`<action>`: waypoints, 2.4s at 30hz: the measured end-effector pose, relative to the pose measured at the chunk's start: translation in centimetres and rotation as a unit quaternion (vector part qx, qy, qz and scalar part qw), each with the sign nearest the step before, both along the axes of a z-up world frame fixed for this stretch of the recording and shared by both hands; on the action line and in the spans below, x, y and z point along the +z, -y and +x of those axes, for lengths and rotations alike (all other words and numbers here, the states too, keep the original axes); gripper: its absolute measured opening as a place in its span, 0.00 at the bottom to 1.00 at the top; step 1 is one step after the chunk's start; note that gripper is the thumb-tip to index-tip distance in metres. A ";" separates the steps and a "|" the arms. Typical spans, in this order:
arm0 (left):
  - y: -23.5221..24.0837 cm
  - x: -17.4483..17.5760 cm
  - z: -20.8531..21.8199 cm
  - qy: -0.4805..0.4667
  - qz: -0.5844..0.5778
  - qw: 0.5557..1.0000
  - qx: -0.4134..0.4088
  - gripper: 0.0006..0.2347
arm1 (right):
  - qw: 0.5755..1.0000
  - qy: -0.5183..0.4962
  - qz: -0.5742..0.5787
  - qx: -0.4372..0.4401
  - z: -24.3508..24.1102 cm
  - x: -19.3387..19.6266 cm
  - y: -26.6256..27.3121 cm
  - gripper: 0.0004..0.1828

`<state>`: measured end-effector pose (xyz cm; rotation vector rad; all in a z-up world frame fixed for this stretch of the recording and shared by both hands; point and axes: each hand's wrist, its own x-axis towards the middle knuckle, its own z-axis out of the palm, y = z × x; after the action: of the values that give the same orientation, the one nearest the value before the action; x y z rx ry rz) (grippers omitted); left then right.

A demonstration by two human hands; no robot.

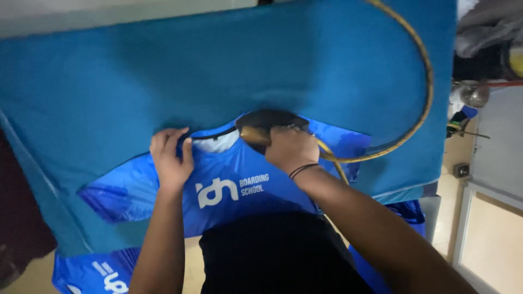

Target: Iron several blue shirts using a heavy flat iron.

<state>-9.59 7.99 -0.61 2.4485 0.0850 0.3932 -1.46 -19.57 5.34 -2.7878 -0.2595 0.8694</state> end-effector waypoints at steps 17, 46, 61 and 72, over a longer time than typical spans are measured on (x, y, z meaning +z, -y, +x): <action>-5.1 -2.4 2.5 0.023 0.094 0.995 0.001 0.08 | 0.930 -0.018 0.041 0.365 1.8 -0.3 -5.6 0.13; -23.4 -4.2 -11.3 -0.031 0.253 0.967 0.018 0.18 | 0.964 0.057 0.065 0.250 -3.7 0.8 -22.9 0.13; -22.4 -1.9 -20.1 -0.042 0.048 0.950 0.305 0.10 | 0.961 0.036 -0.001 0.276 -4.9 2.9 -25.7 0.16; -23.6 -1.2 -20.7 -0.204 -0.439 0.846 0.224 0.23 | 0.916 0.024 0.190 0.352 -8.0 0.5 -19.6 0.22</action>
<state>-30.26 31.54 -1.76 1.5273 0.8399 -0.0110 -9.46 -0.01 5.82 -2.3385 -1.3420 0.7609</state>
